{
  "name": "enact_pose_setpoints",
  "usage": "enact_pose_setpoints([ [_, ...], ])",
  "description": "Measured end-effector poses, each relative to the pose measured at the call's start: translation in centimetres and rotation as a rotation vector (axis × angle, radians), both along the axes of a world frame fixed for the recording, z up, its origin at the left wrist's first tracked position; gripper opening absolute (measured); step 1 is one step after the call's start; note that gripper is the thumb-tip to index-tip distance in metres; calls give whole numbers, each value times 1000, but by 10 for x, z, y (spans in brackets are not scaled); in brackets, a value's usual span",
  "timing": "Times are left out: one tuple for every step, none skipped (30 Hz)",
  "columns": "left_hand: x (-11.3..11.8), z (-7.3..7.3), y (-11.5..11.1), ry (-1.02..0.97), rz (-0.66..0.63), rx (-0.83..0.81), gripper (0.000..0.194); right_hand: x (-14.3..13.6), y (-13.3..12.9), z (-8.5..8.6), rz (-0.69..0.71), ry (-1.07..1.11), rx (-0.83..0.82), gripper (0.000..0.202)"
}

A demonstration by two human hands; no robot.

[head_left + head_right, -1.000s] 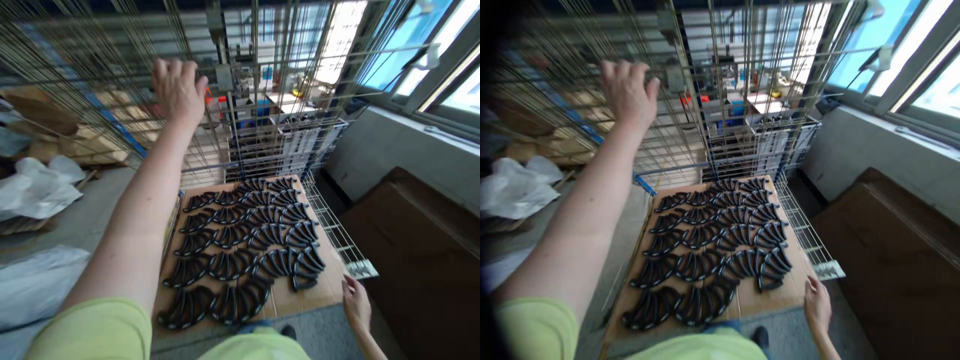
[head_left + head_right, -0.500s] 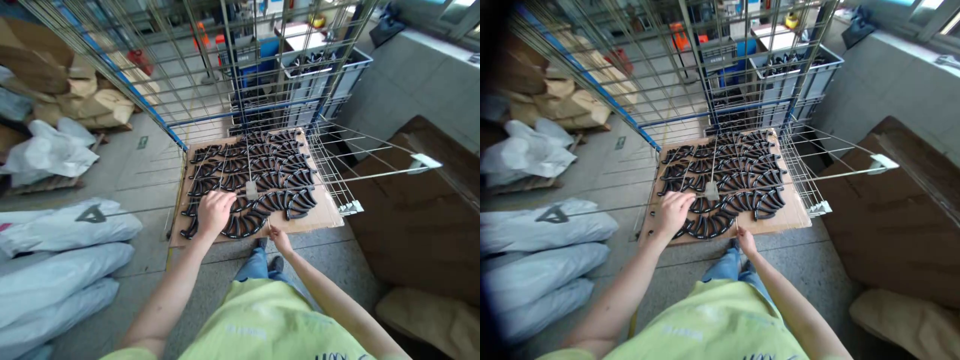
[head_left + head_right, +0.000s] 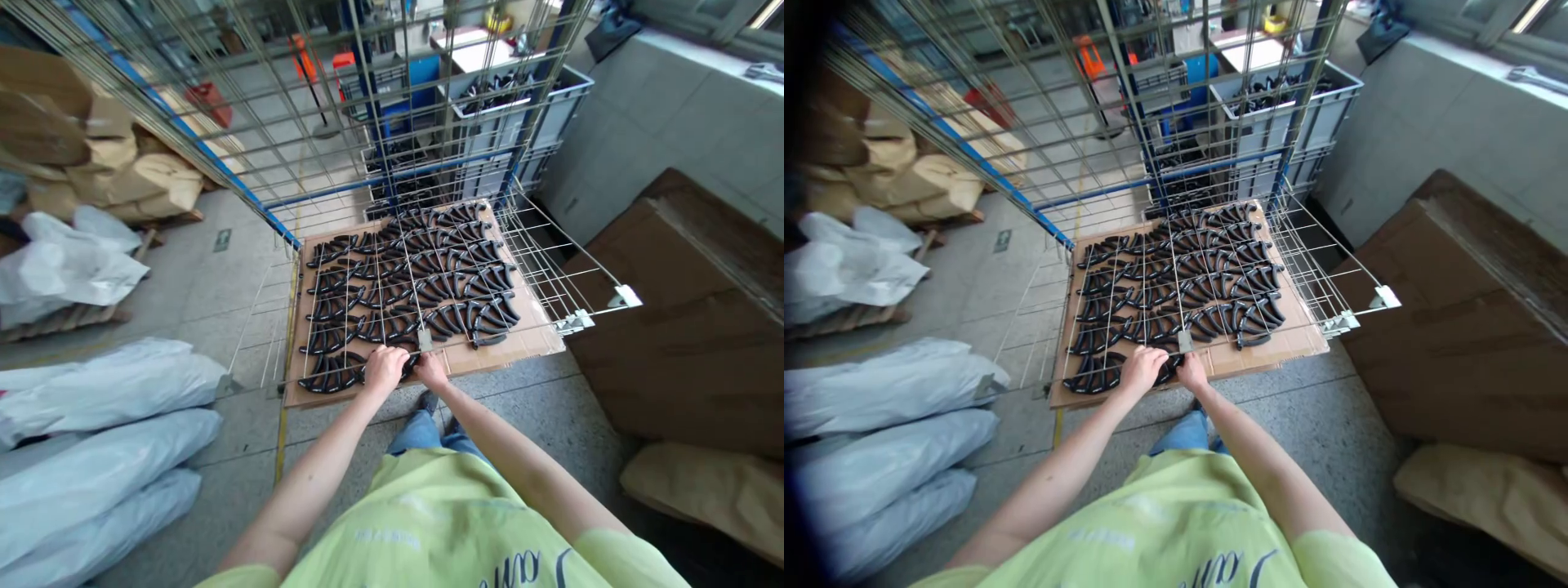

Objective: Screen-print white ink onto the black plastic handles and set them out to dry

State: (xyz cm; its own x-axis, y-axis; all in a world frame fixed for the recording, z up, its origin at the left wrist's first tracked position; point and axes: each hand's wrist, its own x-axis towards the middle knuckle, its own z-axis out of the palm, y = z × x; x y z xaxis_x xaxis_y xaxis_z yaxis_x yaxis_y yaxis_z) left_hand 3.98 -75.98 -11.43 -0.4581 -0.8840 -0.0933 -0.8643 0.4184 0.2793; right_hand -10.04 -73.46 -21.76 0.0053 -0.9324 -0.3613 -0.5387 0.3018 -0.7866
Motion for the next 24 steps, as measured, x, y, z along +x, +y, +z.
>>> enact_pose_setpoints([
  [0,-4,0,-13,-8,16,33,-2,1,1,-17,7,13,32],
  [0,-9,0,-23,-18,32,33,-6,5,1,-38,16,27,30],
  [0,-13,-1,-31,-27,46,33,-11,11,2,-51,21,37,31],
  [-1,-17,-1,-35,-35,58,33,-17,19,2,-67,26,46,34],
  [-1,-21,-1,-37,-40,68,32,-24,28,2,-89,31,53,37],
  [-2,-25,-2,-38,-44,78,32,-32,39,1,-115,35,60,41],
  [-2,-28,-3,-40,-43,86,31,-40,49,0,-144,38,67,44],
  [-2,-30,-4,-41,-38,91,31,-48,60,-1,-176,41,73,45],
  [-2,-32,-5,-42,-31,95,30,-57,70,-3,-207,45,81,46],
  [-1,-33,-5,-45,-28,95,30,-65,80,-4,-236,48,91,46],
  [-1,-34,-6,-48,-32,88,31,-74,88,-6,-262,49,106,46],
  [0,-34,-6,-48,-44,76,32,-83,96,-7,-291,48,123,46],
  [-1,-33,-6,-40,-62,57,33,-91,103,-7,-328,47,143,46],
  [-2,-34,-5,-23,-80,30,34,-100,109,-7,-372,45,160,47],
  [-4,-34,-5,5,-96,0,34,-109,115,-6,-423,43,172,47],
  [-7,-35,-5,43,-109,-34,35,-120,120,-4,-480,45,178,46],
  [-13,-38,-6,86,-119,-67,35,-131,124,-2,-539,50,178,45],
  [-20,-41,-9,129,-130,-101,37,-144,128,0,-599,61,171,43],
  [-30,-45,-12,167,-143,-135,39,-158,131,3,-658,75,161,41],
  [-42,-49,-16,200,-156,-166,41,-176,134,5,-716,93,151,38],
  [-55,-54,-20,228,-168,-196,44,-195,138,8,-770,114,142,36],
  [-69,-59,-24,251,-169,-226,47,-217,142,11,-818,137,137,35],
  [-83,-64,-27,269,-158,-257,51,-241,146,13,-855,162,137,35],
  [-96,-70,-30,283,-132,-288,56,-267,152,14,-883,192,143,35],
])
